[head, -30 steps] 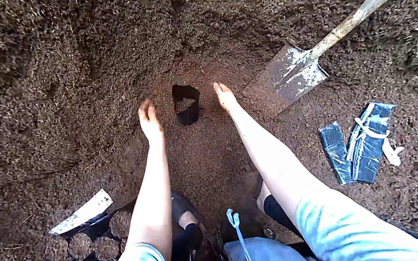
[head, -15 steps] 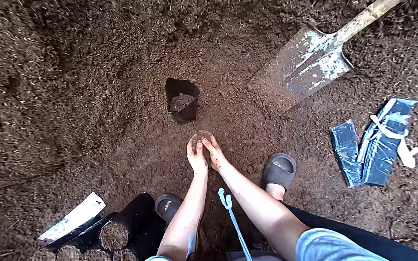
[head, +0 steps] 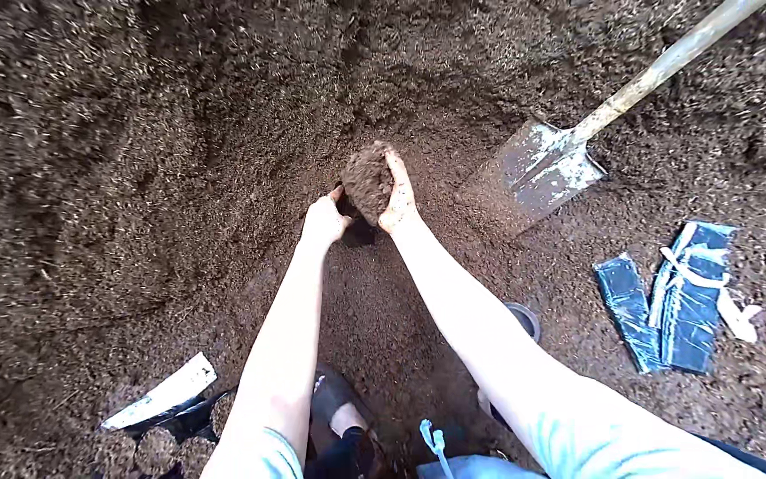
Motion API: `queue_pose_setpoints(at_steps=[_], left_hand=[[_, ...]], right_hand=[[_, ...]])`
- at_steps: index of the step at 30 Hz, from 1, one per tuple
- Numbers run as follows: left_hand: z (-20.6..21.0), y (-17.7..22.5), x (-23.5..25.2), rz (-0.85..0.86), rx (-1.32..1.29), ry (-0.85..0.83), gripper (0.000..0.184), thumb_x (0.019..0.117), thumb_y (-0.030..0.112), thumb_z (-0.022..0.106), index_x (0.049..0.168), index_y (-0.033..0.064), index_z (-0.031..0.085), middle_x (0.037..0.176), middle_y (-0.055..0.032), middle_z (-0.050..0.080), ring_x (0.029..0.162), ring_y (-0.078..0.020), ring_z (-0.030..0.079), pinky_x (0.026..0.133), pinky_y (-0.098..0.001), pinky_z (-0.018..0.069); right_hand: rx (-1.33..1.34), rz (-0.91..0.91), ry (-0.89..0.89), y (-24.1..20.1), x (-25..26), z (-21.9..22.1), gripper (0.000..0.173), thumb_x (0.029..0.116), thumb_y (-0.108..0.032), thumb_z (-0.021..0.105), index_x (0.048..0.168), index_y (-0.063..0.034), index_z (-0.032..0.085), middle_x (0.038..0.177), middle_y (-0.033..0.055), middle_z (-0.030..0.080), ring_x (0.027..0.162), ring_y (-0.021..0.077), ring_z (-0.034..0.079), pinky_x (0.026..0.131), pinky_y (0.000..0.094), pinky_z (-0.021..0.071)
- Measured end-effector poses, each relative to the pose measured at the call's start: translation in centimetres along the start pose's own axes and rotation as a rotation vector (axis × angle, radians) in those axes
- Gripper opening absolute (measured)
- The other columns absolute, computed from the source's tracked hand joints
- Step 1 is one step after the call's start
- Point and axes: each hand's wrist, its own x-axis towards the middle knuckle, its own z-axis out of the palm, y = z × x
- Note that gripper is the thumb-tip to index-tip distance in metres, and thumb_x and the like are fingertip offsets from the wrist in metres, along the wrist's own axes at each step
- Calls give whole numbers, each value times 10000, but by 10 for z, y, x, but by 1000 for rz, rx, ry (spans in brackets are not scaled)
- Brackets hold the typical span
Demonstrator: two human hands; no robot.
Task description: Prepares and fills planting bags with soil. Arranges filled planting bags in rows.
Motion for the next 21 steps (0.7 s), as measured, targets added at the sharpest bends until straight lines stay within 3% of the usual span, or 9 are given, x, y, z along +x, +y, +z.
queue_pose_setpoints(at_steps=[4,6,10,12,13,14,16,19,21], left_hand=[[-5,-1,-3,-66,-20,6,603,861,168,817,1338,-87,551,1272,-314,627,1222,-456,609,1042,-648,460],[-7,-2,-4,-45,-22,6,698,877,168,805,1463,-42,489,1365,-305,592,1302,-456,566,1090,-649,426],[-8,-6,-14,18,-39,34,816,885,118,777,1594,73,375,1498,-246,527,1387,-421,513,1143,-628,386],[-5,-17,-26,50,-166,91,715,928,101,720,1578,115,421,1527,-188,522,1340,-366,571,1122,-588,429],[2,-29,-31,60,-274,159,610,953,111,672,1532,124,480,1499,-152,558,1225,-323,650,1046,-552,501],[14,-43,-35,50,-386,246,508,976,144,627,1474,112,534,1426,-164,608,1136,-315,682,986,-543,529],[54,-76,-52,-92,-487,364,376,1040,218,541,1376,59,594,1352,-177,644,1171,-304,661,1020,-514,512],[140,-114,-94,-417,-388,154,477,1100,380,438,1364,18,603,1348,-264,625,1311,-434,561,1105,-663,393],[198,-121,-121,-543,-432,9,535,1071,464,498,1432,73,565,1442,-298,545,1394,-494,456,1143,-723,303]], right_hand=[[-426,-211,-154,10,1,-9,370,1056,-184,481,1377,0,495,1332,138,574,1216,166,568,1036,353,490],[-610,-239,-223,5,-3,-3,343,1050,-163,513,1343,14,533,1335,150,588,1230,153,566,1051,323,473],[-959,-143,-298,-16,-15,12,393,1113,-257,421,1386,-31,590,1451,166,566,1378,205,508,1173,404,383],[-1106,-157,-277,-31,-24,3,399,1103,-271,433,1384,-48,608,1456,171,564,1367,250,525,1147,443,420],[-1147,-133,-236,-38,-28,-10,401,1096,-291,445,1378,-56,609,1434,166,575,1322,259,561,1089,461,475],[-1169,-65,-172,-44,-33,-29,406,1097,-317,446,1372,-63,604,1391,158,604,1260,262,609,1028,481,529],[-1205,211,-4,-41,-53,-86,469,1105,-406,414,1393,-68,565,1295,158,657,1123,281,681,925,500,576],[-1101,714,253,3,-116,-186,645,1062,-584,406,1472,-95,495,1316,198,632,1121,370,655,920,561,543],[-881,825,398,51,-164,-216,706,1014,-650,460,1468,-111,509,1394,192,601,1232,399,608,966,602,526]])
